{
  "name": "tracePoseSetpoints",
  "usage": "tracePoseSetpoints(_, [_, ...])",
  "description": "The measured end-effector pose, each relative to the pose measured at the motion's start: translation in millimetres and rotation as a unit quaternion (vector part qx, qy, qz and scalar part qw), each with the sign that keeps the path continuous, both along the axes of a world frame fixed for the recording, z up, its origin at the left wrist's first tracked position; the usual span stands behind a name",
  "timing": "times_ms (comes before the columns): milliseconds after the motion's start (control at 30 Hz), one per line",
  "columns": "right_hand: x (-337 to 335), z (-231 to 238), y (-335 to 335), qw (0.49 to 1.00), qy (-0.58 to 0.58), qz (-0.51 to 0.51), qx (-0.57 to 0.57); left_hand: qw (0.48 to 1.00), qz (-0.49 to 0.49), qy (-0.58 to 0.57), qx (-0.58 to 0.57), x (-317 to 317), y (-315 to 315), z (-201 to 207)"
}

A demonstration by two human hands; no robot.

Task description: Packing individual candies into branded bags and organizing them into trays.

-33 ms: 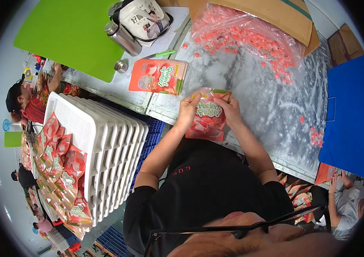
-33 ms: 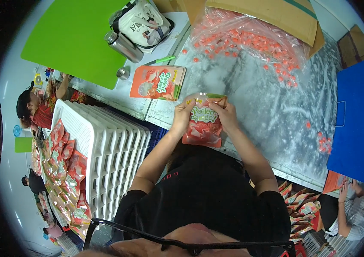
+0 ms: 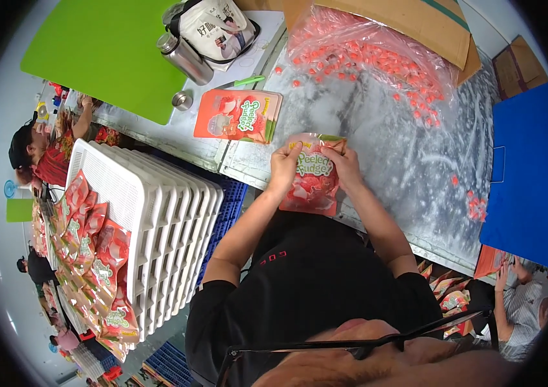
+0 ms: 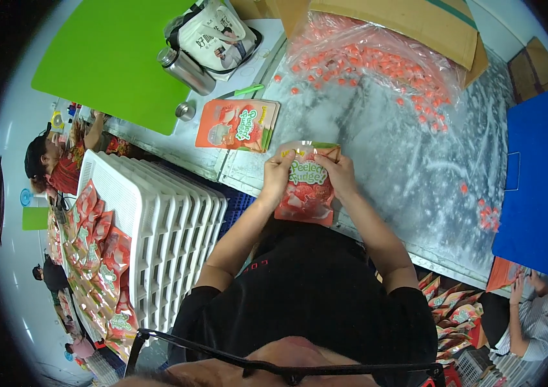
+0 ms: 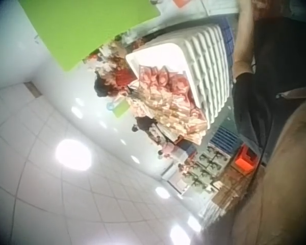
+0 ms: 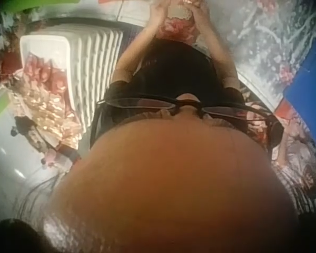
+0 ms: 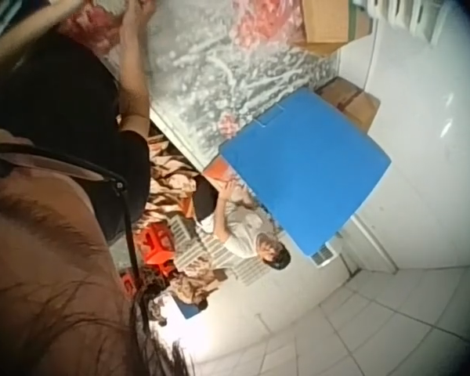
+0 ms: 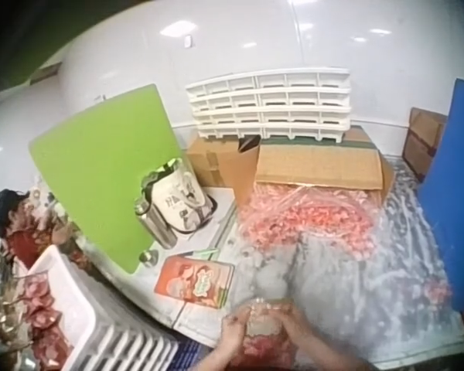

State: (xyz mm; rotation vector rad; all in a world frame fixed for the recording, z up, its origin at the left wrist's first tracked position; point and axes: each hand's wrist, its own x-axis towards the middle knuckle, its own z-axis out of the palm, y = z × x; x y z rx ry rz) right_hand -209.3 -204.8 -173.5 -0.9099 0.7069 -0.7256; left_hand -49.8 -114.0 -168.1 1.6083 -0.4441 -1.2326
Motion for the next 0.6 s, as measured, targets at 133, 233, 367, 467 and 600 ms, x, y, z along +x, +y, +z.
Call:
tracePoseSetpoints(133, [1.9,-20.0,-8.0,0.996,0.029,-0.059,0.066,0.773,-0.063,-0.630,-0.049,-36.4,4.2,18.1])
tracePoseSetpoints(233, [1.2,-30.6,-11.4,0.997,0.048,-0.059,0.035,0.729,-0.249,-0.632,-0.087,-67.3,16.5,13.3])
tracePoseSetpoints(367, [3.1,-23.1,-6.2,0.994,0.043,-0.071,0.073,0.736,-0.240,-0.626,-0.091,-67.0,15.5,-5.8])
tracePoseSetpoints(467, [0.9,-35.0,-8.9,0.996,0.060,-0.060,0.041,0.728,-0.237,-0.637,-0.095,-68.2,11.8,-9.4])
tracePoseSetpoints(600, [3.6,-27.7,-7.3,0.997,0.050,-0.056,0.012,0.733,-0.228,-0.633,-0.101,-65.4,14.8,-8.5])
